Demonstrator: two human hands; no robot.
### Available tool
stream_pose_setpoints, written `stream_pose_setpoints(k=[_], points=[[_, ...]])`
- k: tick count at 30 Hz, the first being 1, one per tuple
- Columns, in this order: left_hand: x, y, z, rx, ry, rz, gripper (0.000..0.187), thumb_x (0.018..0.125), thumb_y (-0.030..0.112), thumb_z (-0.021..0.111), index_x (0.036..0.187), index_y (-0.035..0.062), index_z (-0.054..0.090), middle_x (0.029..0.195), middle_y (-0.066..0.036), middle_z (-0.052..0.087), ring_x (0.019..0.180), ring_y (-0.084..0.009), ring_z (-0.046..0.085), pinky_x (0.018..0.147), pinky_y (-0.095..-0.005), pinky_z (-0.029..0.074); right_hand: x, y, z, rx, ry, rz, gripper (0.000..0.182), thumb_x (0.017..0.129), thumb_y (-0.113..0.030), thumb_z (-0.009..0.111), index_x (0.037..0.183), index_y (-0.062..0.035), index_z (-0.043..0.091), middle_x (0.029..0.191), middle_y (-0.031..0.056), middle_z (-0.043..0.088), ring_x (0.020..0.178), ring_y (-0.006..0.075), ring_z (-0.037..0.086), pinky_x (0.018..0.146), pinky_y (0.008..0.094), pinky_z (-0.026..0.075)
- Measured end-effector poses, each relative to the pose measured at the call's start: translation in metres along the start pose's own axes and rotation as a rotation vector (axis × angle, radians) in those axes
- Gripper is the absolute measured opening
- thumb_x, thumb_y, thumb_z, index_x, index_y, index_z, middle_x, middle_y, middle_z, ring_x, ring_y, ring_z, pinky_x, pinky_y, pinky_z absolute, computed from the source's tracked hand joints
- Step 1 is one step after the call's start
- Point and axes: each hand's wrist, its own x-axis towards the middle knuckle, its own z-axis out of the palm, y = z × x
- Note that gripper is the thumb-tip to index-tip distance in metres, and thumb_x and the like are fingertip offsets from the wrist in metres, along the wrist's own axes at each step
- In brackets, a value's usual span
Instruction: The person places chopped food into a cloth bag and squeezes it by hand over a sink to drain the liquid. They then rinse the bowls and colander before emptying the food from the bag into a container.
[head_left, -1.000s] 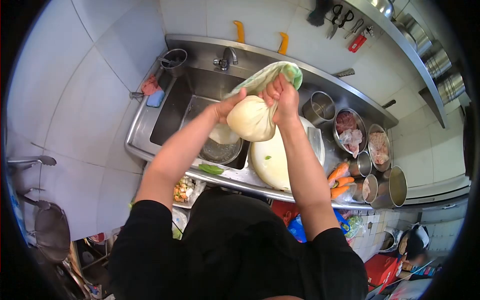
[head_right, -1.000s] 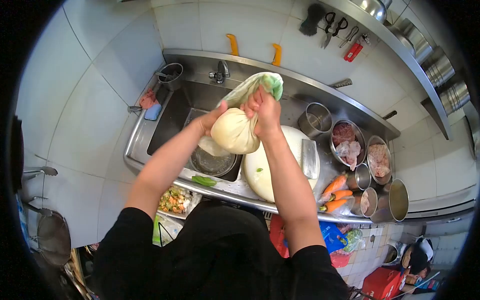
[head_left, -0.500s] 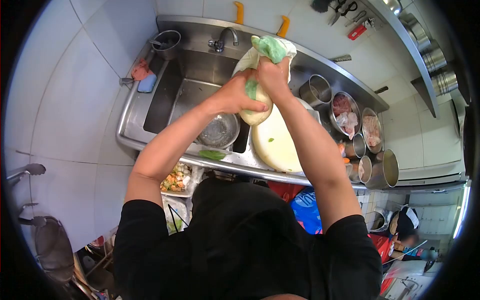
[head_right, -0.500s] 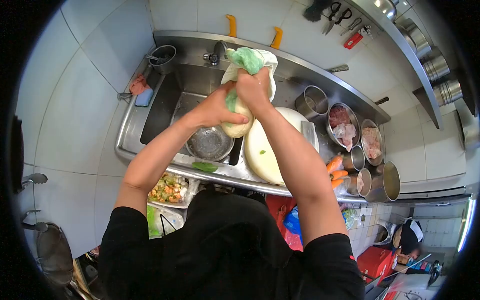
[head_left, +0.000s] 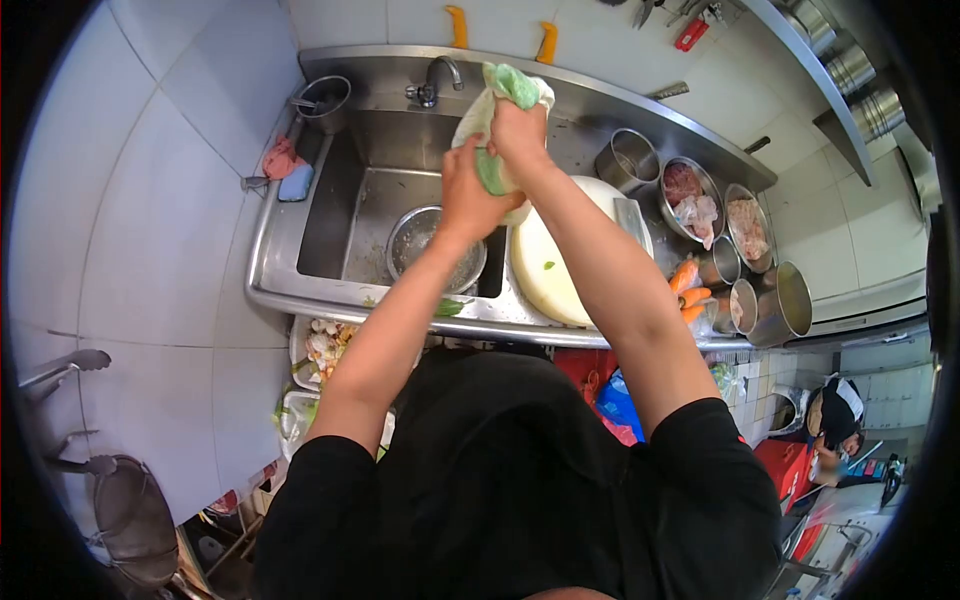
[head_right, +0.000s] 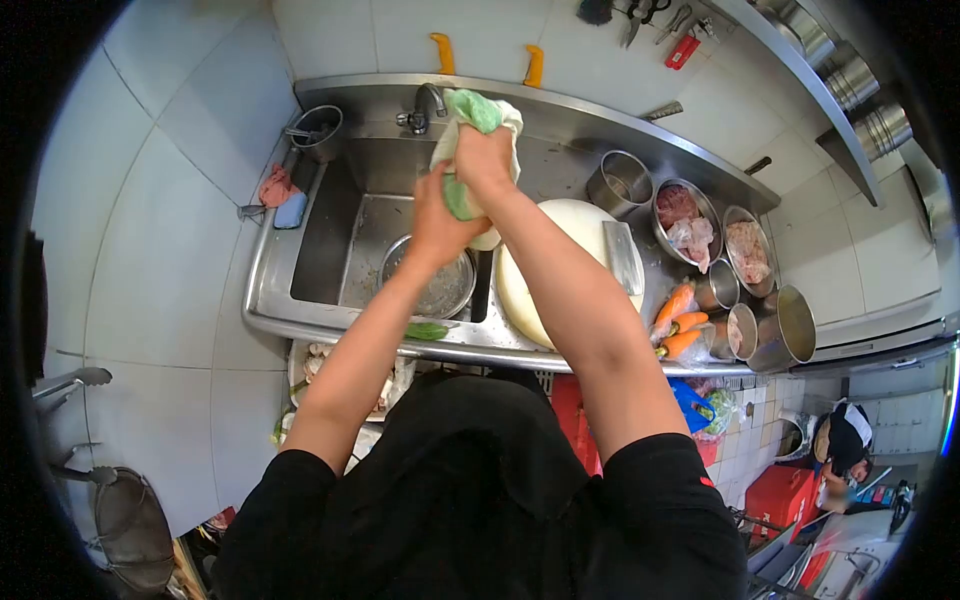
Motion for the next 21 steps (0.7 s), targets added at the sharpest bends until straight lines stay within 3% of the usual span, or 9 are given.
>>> stream_pose_setpoints(k=[1,2,4,7,10,12,15,17,21], points=[[0.001,-0.006,-0.011,-0.170,0.048,0.103,0.094,0.072,0.030,0.089,0.146,0.0052,0.036,0.137,-0.021,0.046,0.128,-0.0386,0.047,0.108,-0.0485,0.041,-0.006,-0.012,-0.002,0.129,-0.129,0.002,0.031,0.093,-0.024,0.063,0.071,-0.0078,0.048,0.055,0.0029,0.043,0.039,0.0172,0.039,0.043,0.0378,0.035],[0.006,-0.016,-0.021,-0.166,0.035,0.105,0.094,0.072,0.030,0.089,0.146,0.0052,0.036,0.137,-0.021,0.046,0.128,-0.0386,0.047,0.108,-0.0485,0.041,-0.010,-0.028,-0.003,0.137,-0.119,0.007,0.031,0.093,-0.024,0.063,0.071,-0.0078,0.048,0.055,0.0029,0.043,0.039,0.0172,0.039,0.043,0.0378,0.035],[0.015,-0.038,-0.042,-1.196,-0.352,-0.321,0.088,0.084,0.052,0.075,0.148,0.0045,0.037,0.146,-0.019,0.047,0.131,-0.0344,0.051,0.110,-0.0499,0.040,-0.019,-0.049,-0.008,0.323,-0.347,0.052,0.033,0.093,-0.025,0.064,0.069,-0.0100,0.046,0.056,0.0008,0.041,0.042,0.0139,0.036,0.043,0.0336,0.033],[0.023,-0.056,-0.042,-1.811,-0.646,-0.418,0.089,0.089,0.055,0.068,0.152,0.0060,0.031,0.146,-0.014,0.051,0.132,-0.0329,0.052,0.112,-0.0478,0.040,-0.015,-0.054,-0.003,0.382,-0.423,0.065,0.035,0.091,-0.025,0.065,0.067,-0.0129,0.043,0.057,-0.0009,0.039,0.044,0.0116,0.032,0.043,0.0304,0.030],[0.009,-0.038,-0.020,-1.898,-0.844,-0.217,0.098,0.082,0.063,0.070,0.155,0.0126,0.029,0.151,-0.016,0.045,0.140,-0.0372,0.043,0.106,-0.0683,0.039,-0.027,-0.065,-0.007,0.454,-0.487,0.034,0.025,0.089,-0.017,0.066,0.072,-0.0120,0.048,0.060,-0.0021,0.040,0.047,0.0110,0.037,0.044,0.0299,0.031],[0.003,-0.053,-0.005,-1.807,-0.686,-0.302,0.100,0.080,0.061,0.074,0.156,0.0151,0.028,0.152,-0.016,0.043,0.140,-0.0402,0.042,0.100,-0.0755,0.039,-0.027,-0.061,-0.009,0.565,-0.501,0.060,0.020,0.090,-0.015,0.063,0.076,-0.0110,0.049,0.062,-0.0012,0.044,0.048,0.0114,0.041,0.044,0.0308,0.034],[0.009,-0.041,-0.012,-1.564,-0.563,-0.379,0.090,0.079,0.035,0.082,0.151,0.0122,0.033,0.140,-0.013,0.052,0.130,-0.0341,0.052,0.103,-0.0559,0.048,-0.017,-0.036,-0.018,0.305,-0.352,-0.097,0.009,0.092,-0.015,0.061,0.091,-0.0069,0.059,0.073,0.0041,0.059,0.059,0.0151,0.057,0.052,0.0357,0.046],[0.010,-0.002,-0.019,-1.224,-0.339,-0.250,0.082,0.075,0.010,0.084,0.143,0.0062,0.037,0.125,-0.009,0.057,0.116,-0.0248,0.059,0.100,-0.0368,0.050,-0.015,-0.018,-0.026,0.075,0.003,-0.530,0.017,0.089,-0.014,0.058,0.098,-0.0021,0.066,0.083,0.0130,0.069,0.077,0.0269,0.069,0.071,0.0409,0.053],[0.011,-0.003,-0.010,-0.711,-0.194,0.042,0.077,0.073,0.006,0.086,0.136,0.0033,0.041,0.125,-0.009,0.054,0.113,-0.0189,0.057,0.099,-0.0348,0.047,-0.005,-0.001,-0.042,0.047,0.105,-0.286,0.025,0.084,-0.016,0.058,0.100,0.0003,0.068,0.092,0.0226,0.072,0.095,0.0384,0.069,0.086,0.0429,0.051]])
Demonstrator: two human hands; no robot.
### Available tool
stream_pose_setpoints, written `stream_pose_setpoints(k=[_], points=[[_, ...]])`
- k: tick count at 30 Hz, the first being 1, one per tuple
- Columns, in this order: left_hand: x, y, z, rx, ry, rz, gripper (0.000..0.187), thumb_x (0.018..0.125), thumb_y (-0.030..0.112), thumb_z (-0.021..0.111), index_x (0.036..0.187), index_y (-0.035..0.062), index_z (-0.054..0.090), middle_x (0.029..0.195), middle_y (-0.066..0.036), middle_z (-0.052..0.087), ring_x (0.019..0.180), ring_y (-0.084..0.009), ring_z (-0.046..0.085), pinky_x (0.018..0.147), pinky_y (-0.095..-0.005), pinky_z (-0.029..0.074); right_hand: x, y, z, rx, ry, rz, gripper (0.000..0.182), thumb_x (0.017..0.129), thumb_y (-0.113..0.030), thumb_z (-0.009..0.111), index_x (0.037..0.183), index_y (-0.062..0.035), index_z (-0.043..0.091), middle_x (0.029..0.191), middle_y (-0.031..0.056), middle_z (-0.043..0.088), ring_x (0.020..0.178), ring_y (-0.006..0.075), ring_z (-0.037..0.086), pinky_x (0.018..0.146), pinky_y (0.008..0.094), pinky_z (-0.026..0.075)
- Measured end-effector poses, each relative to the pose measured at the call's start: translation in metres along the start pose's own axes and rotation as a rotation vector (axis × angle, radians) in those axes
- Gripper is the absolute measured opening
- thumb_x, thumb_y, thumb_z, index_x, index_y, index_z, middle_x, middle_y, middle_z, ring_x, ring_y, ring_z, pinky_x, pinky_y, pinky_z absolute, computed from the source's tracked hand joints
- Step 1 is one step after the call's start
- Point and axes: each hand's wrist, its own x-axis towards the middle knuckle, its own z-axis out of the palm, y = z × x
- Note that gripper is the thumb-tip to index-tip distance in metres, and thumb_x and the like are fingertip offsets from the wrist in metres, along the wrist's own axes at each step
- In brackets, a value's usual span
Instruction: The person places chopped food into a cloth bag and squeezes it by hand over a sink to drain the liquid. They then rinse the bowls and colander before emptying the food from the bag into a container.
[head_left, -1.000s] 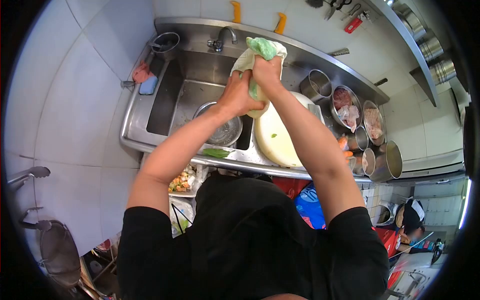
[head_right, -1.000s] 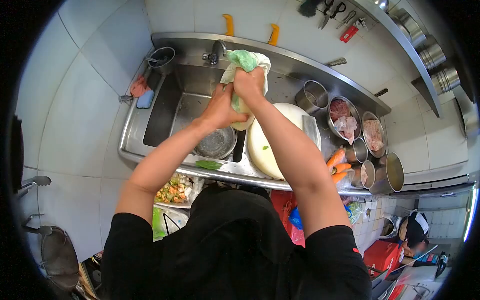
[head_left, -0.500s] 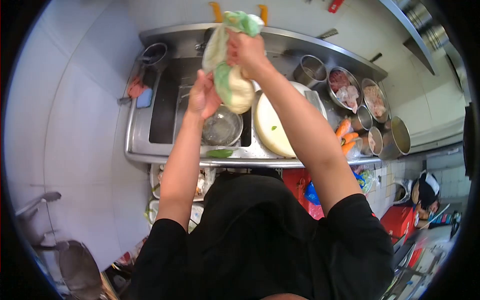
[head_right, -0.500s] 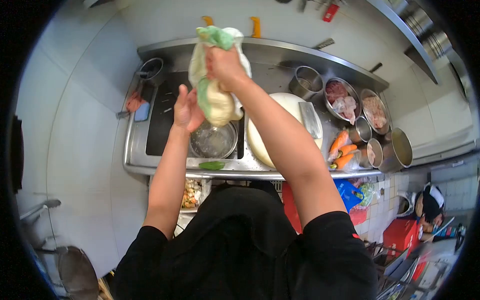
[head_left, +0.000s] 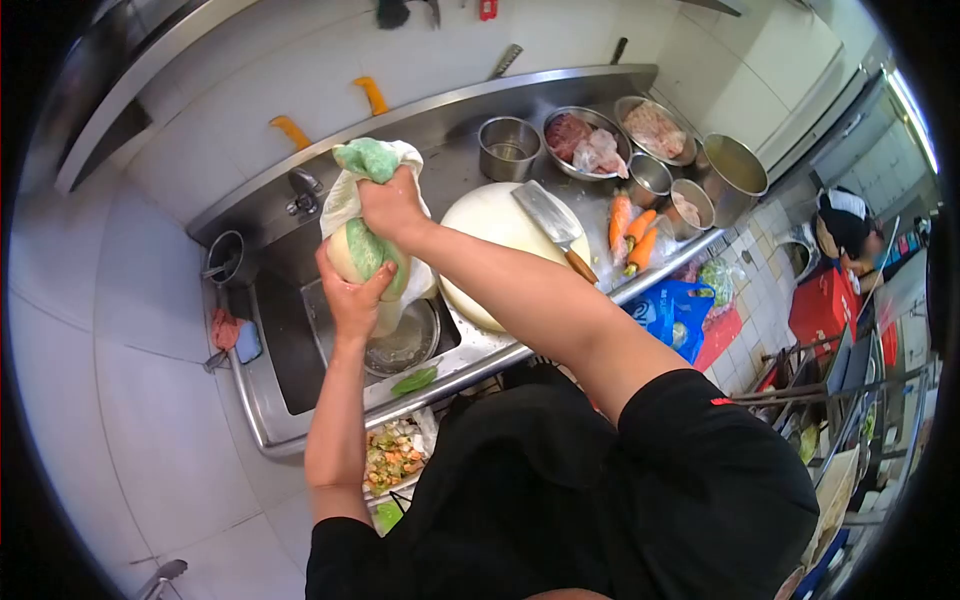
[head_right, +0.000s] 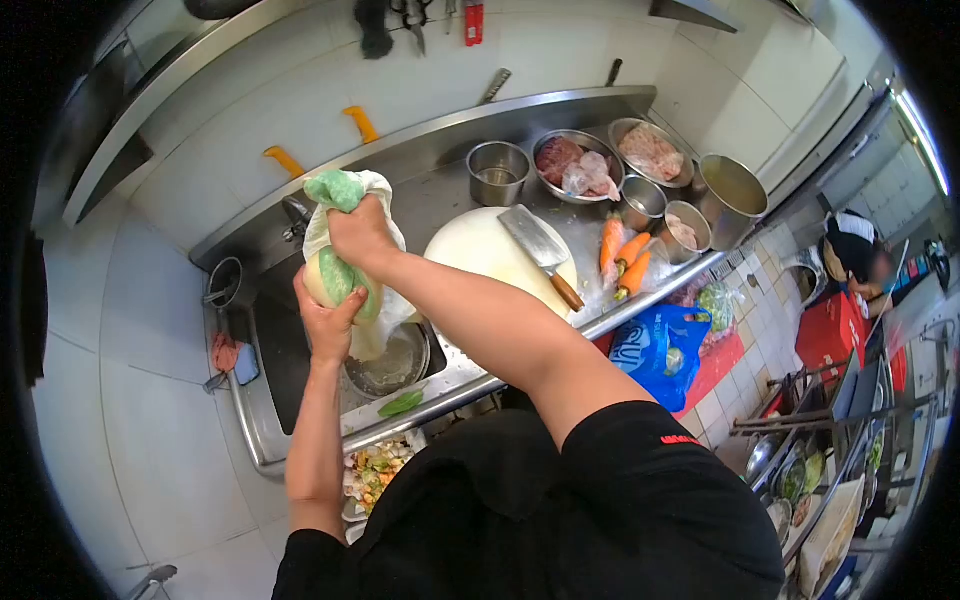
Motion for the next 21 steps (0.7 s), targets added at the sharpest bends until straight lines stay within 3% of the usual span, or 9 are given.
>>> stream_pose_setpoints(k=[2,7,9,12,14,17,19,20,21], points=[[0.004,-0.007,-0.009,0.172,-0.076,0.012,0.077,0.074,0.008,0.085,0.136,0.0033,0.041,0.125,-0.009,0.054,0.113,-0.0192,0.057,0.099,-0.0354,0.047,-0.002,0.004,-0.002,-0.145,0.128,0.195,0.027,0.081,-0.022,0.063,0.094,0.0008,0.069,0.092,0.0268,0.071,0.095,0.0433,0.068,0.082,0.0454,0.052],[0.003,-0.002,-0.010,0.581,-0.080,0.129,0.077,0.073,0.007,0.085,0.137,0.0038,0.042,0.123,-0.009,0.056,0.112,-0.0223,0.058,0.101,-0.0379,0.046,-0.007,0.003,0.006,-0.092,0.184,0.192,0.025,0.081,-0.019,0.062,0.094,0.0019,0.069,0.091,0.0275,0.070,0.095,0.0422,0.069,0.082,0.0455,0.053],[-0.003,0.001,-0.012,-0.069,0.007,-0.017,0.070,0.084,0.021,0.079,0.140,0.0024,0.042,0.130,-0.011,0.056,0.120,-0.0268,0.056,0.105,-0.0427,0.045,-0.014,-0.017,0.009,-0.040,0.134,0.021,0.024,0.082,-0.014,0.061,0.100,-0.0002,0.068,0.099,0.0221,0.072,0.097,0.0369,0.069,0.084,0.0428,0.052],[-0.013,0.038,-0.017,-0.939,0.080,-0.192,0.065,0.103,0.046,0.049,0.149,0.0020,0.035,0.148,-0.016,0.046,0.136,-0.0312,0.047,0.110,-0.0500,0.043,-0.032,-0.046,0.009,0.120,0.012,-0.287,0.024,0.080,-0.014,0.068,0.102,-0.0036,0.069,0.100,0.0182,0.071,0.097,0.0333,0.068,0.088,0.0408,0.052],[-0.009,-0.021,-0.044,-0.834,0.148,-0.257,0.064,0.103,0.045,0.049,0.149,0.0025,0.035,0.149,-0.015,0.045,0.137,-0.0309,0.045,0.109,-0.0514,0.044,-0.049,-0.045,0.016,0.087,-0.094,-0.397,0.027,0.078,-0.016,0.069,0.103,-0.0062,0.070,0.101,0.0178,0.071,0.099,0.0357,0.067,0.091,0.0413,0.051],[-0.010,-0.017,-0.020,-0.511,0.213,-0.307,0.070,0.100,0.052,0.048,0.150,0.0049,0.035,0.152,-0.017,0.041,0.138,-0.0342,0.045,0.107,-0.0566,0.046,-0.053,-0.054,0.016,0.050,-0.418,-0.714,0.030,0.073,-0.019,0.073,0.101,-0.0098,0.070,0.105,0.0148,0.070,0.102,0.0352,0.065,0.091,0.0409,0.050],[-0.023,-0.014,-0.020,-0.943,0.030,-0.597,0.077,0.096,0.062,0.047,0.151,0.0099,0.035,0.154,-0.016,0.040,0.135,-0.0352,0.048,0.103,-0.0576,0.049,-0.050,-0.044,0.016,0.049,-0.440,-0.766,0.034,0.070,-0.022,0.074,0.102,-0.0107,0.070,0.106,0.0145,0.069,0.103,0.0362,0.063,0.092,0.0408,0.050],[-0.021,-0.021,-0.033,-0.969,-0.530,-0.593,0.086,0.090,0.073,0.047,0.152,0.0149,0.035,0.155,-0.015,0.039,0.135,-0.0362,0.048,0.101,-0.0596,0.050,-0.052,-0.044,0.009,0.041,-0.506,-0.762,0.035,0.069,-0.021,0.074,0.103,-0.0107,0.070,0.107,0.0145,0.069,0.104,0.0364,0.063,0.093,0.0411,0.049],[-0.022,-0.024,-0.039,-0.970,-0.535,-0.594,0.086,0.090,0.073,0.047,0.152,0.0149,0.035,0.155,-0.015,0.039,0.135,-0.0362,0.048,0.101,-0.0596,0.050,-0.052,-0.046,0.005,0.034,-0.576,-0.757,0.037,0.069,-0.021,0.074,0.104,-0.0107,0.070,0.107,0.0146,0.068,0.104,0.0367,0.062,0.094,0.0414,0.049]])
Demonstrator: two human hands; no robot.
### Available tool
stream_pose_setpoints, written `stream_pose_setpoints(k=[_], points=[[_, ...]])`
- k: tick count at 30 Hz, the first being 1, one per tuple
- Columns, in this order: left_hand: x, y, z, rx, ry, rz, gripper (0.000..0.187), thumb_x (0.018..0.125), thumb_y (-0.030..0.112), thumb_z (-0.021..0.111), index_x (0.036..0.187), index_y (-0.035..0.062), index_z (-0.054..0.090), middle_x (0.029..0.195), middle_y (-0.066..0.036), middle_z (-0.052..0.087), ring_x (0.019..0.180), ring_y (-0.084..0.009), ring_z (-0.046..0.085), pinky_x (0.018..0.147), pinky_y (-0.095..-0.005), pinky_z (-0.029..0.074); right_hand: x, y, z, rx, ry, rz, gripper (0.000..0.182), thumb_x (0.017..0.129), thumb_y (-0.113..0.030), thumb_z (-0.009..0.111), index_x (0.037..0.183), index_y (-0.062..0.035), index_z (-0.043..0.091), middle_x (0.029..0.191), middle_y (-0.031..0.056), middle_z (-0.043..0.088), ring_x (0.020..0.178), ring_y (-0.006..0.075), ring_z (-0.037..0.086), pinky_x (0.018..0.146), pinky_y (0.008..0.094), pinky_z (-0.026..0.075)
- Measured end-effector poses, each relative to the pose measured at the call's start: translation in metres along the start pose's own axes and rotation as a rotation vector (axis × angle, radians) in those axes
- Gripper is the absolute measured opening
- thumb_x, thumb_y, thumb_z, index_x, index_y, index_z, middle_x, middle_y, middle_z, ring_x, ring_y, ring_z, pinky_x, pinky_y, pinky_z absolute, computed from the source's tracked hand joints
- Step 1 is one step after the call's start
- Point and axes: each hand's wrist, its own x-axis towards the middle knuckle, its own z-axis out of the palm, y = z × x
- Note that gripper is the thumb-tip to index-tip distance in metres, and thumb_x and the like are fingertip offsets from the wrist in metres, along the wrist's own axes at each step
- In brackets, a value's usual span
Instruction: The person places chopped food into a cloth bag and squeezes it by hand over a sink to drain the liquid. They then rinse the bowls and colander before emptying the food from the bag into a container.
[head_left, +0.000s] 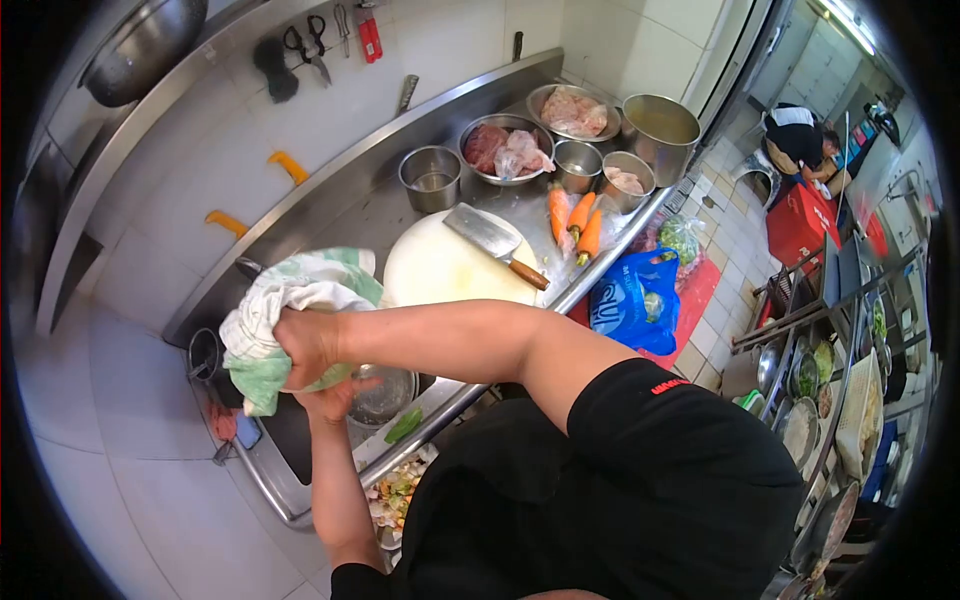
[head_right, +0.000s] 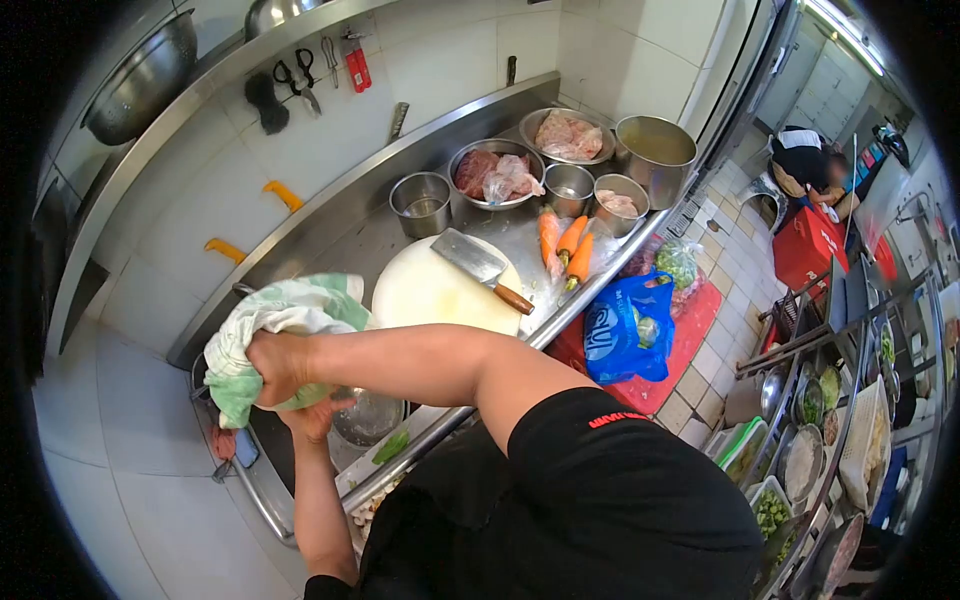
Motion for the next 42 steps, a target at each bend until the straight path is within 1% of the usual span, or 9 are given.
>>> stream_pose_setpoints(k=[3,5,6,8,12,14,15,26,42], points=[[0.003,0.001,-0.010,-0.247,-0.163,-0.076,0.088,0.089,0.069,0.055,0.153,0.0135,0.032,0.154,-0.017,0.038,0.138,-0.0432,0.042,0.102,-0.0693,0.044,-0.022,0.019,-0.006,-0.139,0.031,0.026,0.058,0.065,-0.025,0.076,0.119,-0.0091,0.064,0.122,0.0146,0.063,0.115,0.0341,0.059,0.103,0.0408,0.044],[0.004,0.001,-0.001,-0.204,0.419,0.218,0.082,0.088,0.065,0.059,0.148,0.0126,0.040,0.147,-0.014,0.047,0.130,-0.0400,0.051,0.098,-0.0635,0.050,-0.042,0.035,-0.006,-0.102,0.252,0.262,0.075,0.065,-0.021,0.076,0.134,-0.0050,0.052,0.130,0.0138,0.057,0.122,0.0293,0.054,0.108,0.0386,0.040],[0.007,0.004,0.009,-0.206,0.420,0.212,0.082,0.088,0.065,0.059,0.148,0.0126,0.040,0.147,-0.014,0.047,0.130,-0.0400,0.051,0.098,-0.0635,0.050,-0.038,0.038,-0.006,-0.133,0.305,0.259,0.074,0.069,-0.011,0.072,0.138,-0.0029,0.047,0.125,0.0122,0.058,0.122,0.0256,0.054,0.107,0.0377,0.040],[0.016,0.008,0.038,0.133,0.486,0.258,0.076,0.085,0.056,0.067,0.144,0.0144,0.044,0.141,-0.007,0.053,0.123,-0.0297,0.057,0.094,-0.0541,0.054,-0.035,0.042,-0.001,0.090,0.669,0.394,0.055,0.077,-0.004,0.066,0.131,-0.0027,0.054,0.118,0.0108,0.059,0.117,0.0247,0.055,0.103,0.0383,0.043],[0.027,0.011,0.060,0.573,0.444,0.517,0.064,0.087,0.046,0.066,0.132,0.0035,0.048,0.124,-0.011,0.057,0.114,-0.0269,0.059,0.098,-0.0444,0.051,-0.016,0.026,-0.030,-0.371,0.759,0.294,0.008,0.094,-0.016,0.059,0.092,-0.0099,0.063,0.079,0.0034,0.062,0.075,0.0201,0.062,0.067,0.0360,0.051],[0.030,0.016,0.068,0.640,0.440,0.547,0.062,0.086,0.040,0.068,0.130,0.0009,0.049,0.121,-0.013,0.056,0.113,-0.0255,0.059,0.099,-0.0404,0.050,-0.014,0.025,-0.033,0.835,0.863,0.760,0.016,0.097,-0.021,0.059,0.083,-0.0133,0.054,0.066,0.0021,0.051,0.051,0.0158,0.048,0.047,0.0341,0.039],[0.032,0.018,0.069,0.762,0.465,0.574,0.060,0.085,0.038,0.070,0.129,0.0008,0.050,0.122,-0.013,0.056,0.113,-0.0245,0.058,0.099,-0.0394,0.049,-0.005,0.024,-0.030,0.800,0.960,0.767,0.035,0.100,-0.030,0.056,0.072,-0.0150,0.041,0.051,-0.0012,0.037,0.039,0.0116,0.033,0.038,0.0306,0.026],[0.024,0.037,0.057,1.488,0.354,0.600,0.047,0.088,0.035,0.070,0.117,-0.0002,0.059,0.118,-0.014,0.059,0.115,-0.0244,0.055,0.102,-0.0374,0.043,-0.023,0.063,-0.019,0.685,0.941,1.001,0.039,0.099,-0.035,0.055,0.068,-0.0154,0.042,0.052,-0.0004,0.040,0.039,0.0137,0.036,0.037,0.0324,0.028],[0.017,0.034,0.064,1.681,0.441,0.648,0.039,0.080,0.030,0.075,0.105,0.0015,0.064,0.114,-0.021,0.056,0.112,-0.0340,0.055,0.097,-0.0439,0.045,-0.020,0.052,-0.011,0.658,0.915,1.104,0.042,0.100,-0.034,0.054,0.066,-0.0151,0.039,0.053,0.0000,0.036,0.042,0.0144,0.034,0.042,0.0321,0.029]])
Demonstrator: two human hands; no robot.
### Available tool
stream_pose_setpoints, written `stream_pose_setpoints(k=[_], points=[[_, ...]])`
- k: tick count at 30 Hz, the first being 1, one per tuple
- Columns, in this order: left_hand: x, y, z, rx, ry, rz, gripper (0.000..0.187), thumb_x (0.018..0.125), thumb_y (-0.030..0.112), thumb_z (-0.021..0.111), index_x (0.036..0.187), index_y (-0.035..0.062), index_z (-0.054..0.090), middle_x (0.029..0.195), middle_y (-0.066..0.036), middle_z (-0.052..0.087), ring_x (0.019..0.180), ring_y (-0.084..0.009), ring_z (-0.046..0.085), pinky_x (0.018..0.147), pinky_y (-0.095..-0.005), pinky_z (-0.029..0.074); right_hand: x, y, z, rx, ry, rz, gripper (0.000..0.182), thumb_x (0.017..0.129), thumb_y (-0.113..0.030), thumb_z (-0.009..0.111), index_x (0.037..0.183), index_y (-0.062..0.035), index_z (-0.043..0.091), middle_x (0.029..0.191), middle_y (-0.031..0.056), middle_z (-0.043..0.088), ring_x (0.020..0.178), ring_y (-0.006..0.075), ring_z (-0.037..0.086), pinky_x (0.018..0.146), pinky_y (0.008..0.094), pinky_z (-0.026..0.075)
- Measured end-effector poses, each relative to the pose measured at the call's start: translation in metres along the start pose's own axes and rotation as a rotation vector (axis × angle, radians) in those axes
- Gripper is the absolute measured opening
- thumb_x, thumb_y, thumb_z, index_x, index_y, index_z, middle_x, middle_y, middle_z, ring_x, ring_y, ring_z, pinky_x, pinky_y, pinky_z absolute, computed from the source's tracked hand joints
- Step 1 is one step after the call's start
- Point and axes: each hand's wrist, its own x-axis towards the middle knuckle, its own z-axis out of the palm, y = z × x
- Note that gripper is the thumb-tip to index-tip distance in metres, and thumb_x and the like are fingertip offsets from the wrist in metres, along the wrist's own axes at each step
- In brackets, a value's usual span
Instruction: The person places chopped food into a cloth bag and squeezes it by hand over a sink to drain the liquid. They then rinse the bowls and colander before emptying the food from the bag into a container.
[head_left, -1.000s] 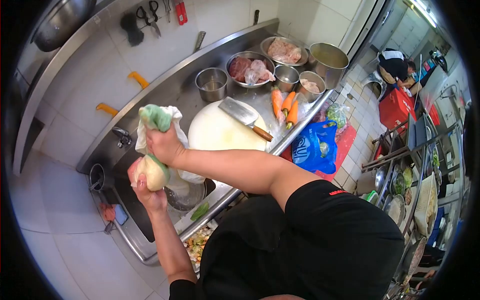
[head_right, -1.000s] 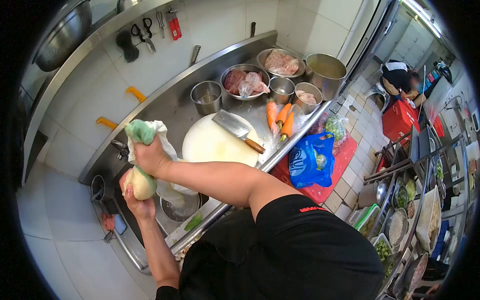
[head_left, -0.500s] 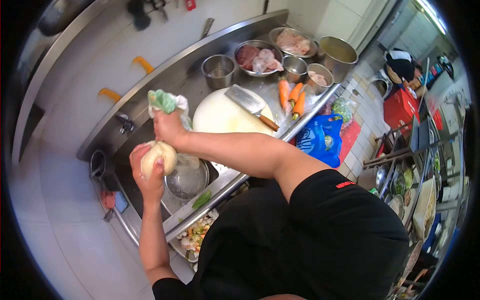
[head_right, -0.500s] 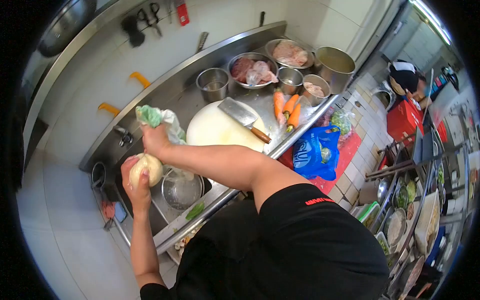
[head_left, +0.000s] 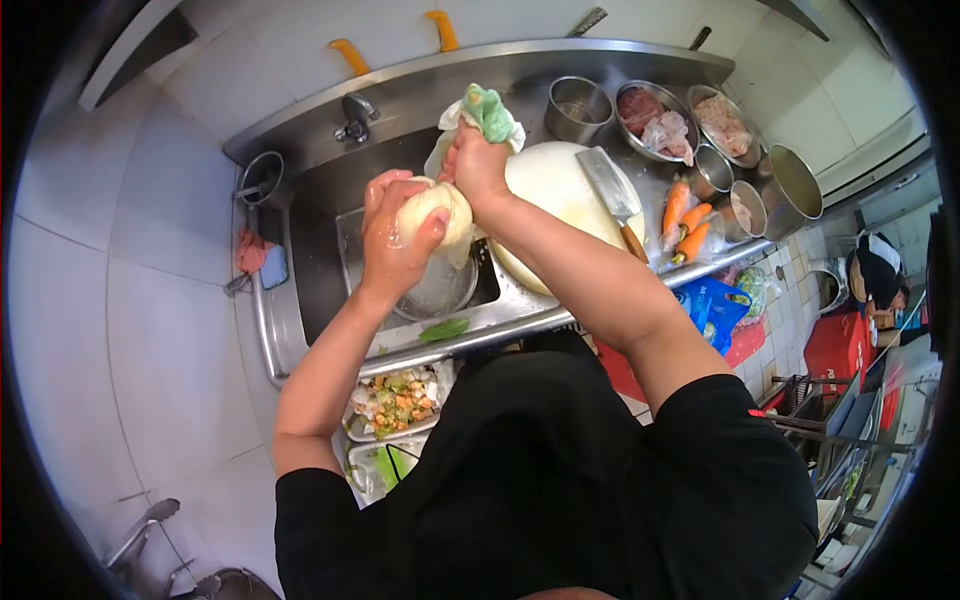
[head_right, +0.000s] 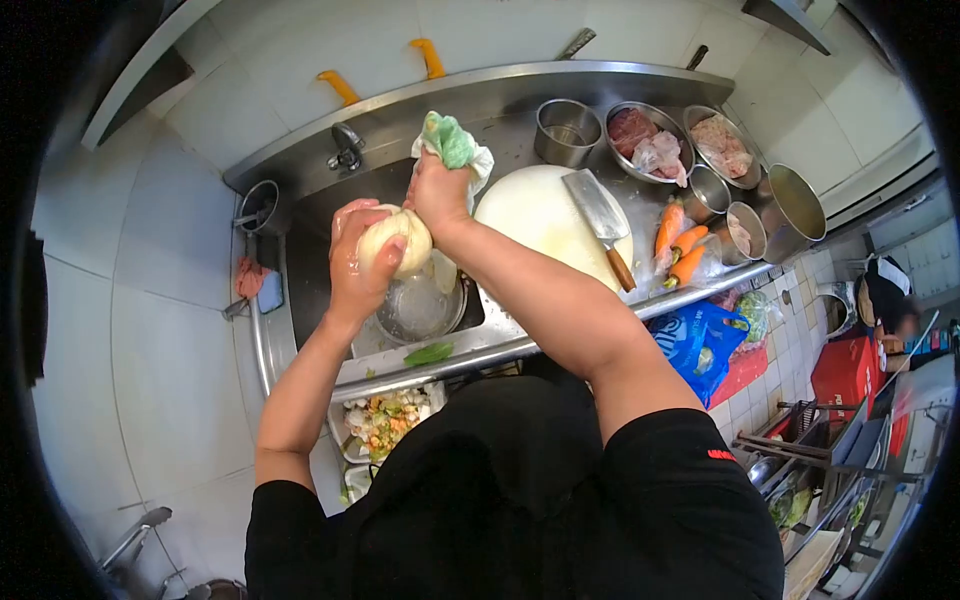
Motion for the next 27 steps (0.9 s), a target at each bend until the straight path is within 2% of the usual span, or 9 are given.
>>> stream_pose_setpoints(k=[10,14,16,18,22,23,24,26,27], points=[[-0.004,-0.001,0.003,0.097,0.018,-0.016,0.034,0.086,0.030,0.069,0.105,0.0021,0.064,0.116,-0.022,0.056,0.112,-0.0371,0.054,0.095,-0.0450,0.045,0.014,0.016,0.000,-0.009,0.102,-0.109,0.032,0.097,-0.028,0.058,0.073,-0.0102,0.045,0.052,0.0029,0.042,0.037,0.0170,0.041,0.035,0.0357,0.034],[-0.006,0.001,0.009,0.136,0.083,-0.025,0.034,0.088,0.031,0.066,0.107,0.0025,0.063,0.118,-0.022,0.055,0.111,-0.0378,0.055,0.095,-0.0455,0.045,0.016,0.020,0.003,-0.022,0.122,-0.171,0.040,0.100,-0.031,0.056,0.068,-0.0125,0.041,0.052,0.0005,0.039,0.040,0.0147,0.035,0.038,0.0336,0.029],[-0.008,0.004,0.012,0.138,0.106,-0.052,0.033,0.089,0.029,0.064,0.108,0.0010,0.063,0.117,-0.023,0.057,0.112,-0.0374,0.055,0.097,-0.0448,0.044,0.018,0.022,0.005,-0.006,0.129,-0.260,0.040,0.100,-0.029,0.058,0.068,-0.0125,0.041,0.052,0.0003,0.039,0.038,0.0147,0.034,0.036,0.0332,0.028],[-0.009,0.005,0.017,0.137,0.129,-0.072,0.033,0.090,0.027,0.062,0.108,-0.0006,0.063,0.116,-0.023,0.059,0.113,-0.0369,0.054,0.100,-0.0442,0.042,0.020,0.024,0.003,-0.020,0.135,-0.301,0.038,0.099,-0.027,0.059,0.068,-0.0118,0.043,0.052,0.0011,0.041,0.038,0.0152,0.037,0.036,0.0341,0.031],[-0.020,0.006,0.025,0.189,0.138,-0.106,0.029,0.093,0.023,0.057,0.109,-0.0008,0.062,0.118,-0.022,0.059,0.115,-0.0365,0.053,0.101,-0.0439,0.041,0.046,0.050,-0.015,-0.180,0.223,-0.569,0.030,0.097,-0.025,0.060,0.074,-0.0089,0.051,0.055,0.0040,0.048,0.041,0.0175,0.047,0.036,0.0364,0.037],[-0.024,0.008,0.027,0.197,0.135,-0.118,0.029,0.095,0.022,0.055,0.111,-0.0009,0.062,0.119,-0.022,0.058,0.116,-0.0361,0.053,0.101,-0.0435,0.041,0.043,0.051,-0.020,-0.238,0.200,-0.560,0.021,0.096,-0.023,0.062,0.088,-0.0037,0.058,0.077,0.0092,0.059,0.067,0.0235,0.057,0.060,0.0380,0.043],[-0.031,0.007,0.032,0.191,0.132,-0.111,0.029,0.095,0.022,0.055,0.111,-0.0009,0.062,0.119,-0.022,0.058,0.116,-0.0361,0.053,0.101,-0.0435,0.041,0.040,0.050,-0.023,-0.297,0.174,-0.552,0.024,0.096,-0.021,0.063,0.103,0.0016,0.065,0.100,0.0144,0.071,0.093,0.0294,0.066,0.085,0.0396,0.049],[-0.045,0.005,0.042,0.077,0.186,-0.149,0.030,0.099,0.021,0.050,0.116,-0.0016,0.059,0.118,-0.020,0.058,0.115,-0.0360,0.053,0.102,-0.0428,0.041,0.030,0.040,-0.026,-0.274,0.136,-0.524,0.024,0.094,-0.020,0.064,0.107,0.0003,0.067,0.102,0.0146,0.071,0.095,0.0287,0.067,0.086,0.0381,0.049],[-0.054,0.007,0.043,0.045,0.095,-0.195,0.035,0.101,0.020,0.049,0.126,-0.0025,0.055,0.124,-0.020,0.058,0.120,-0.0338,0.052,0.104,-0.0408,0.039,0.015,0.027,-0.029,-0.382,0.020,-0.446,0.025,0.094,-0.021,0.064,0.109,-0.0007,0.067,0.104,0.0145,0.072,0.098,0.0285,0.067,0.088,0.0376,0.049]])
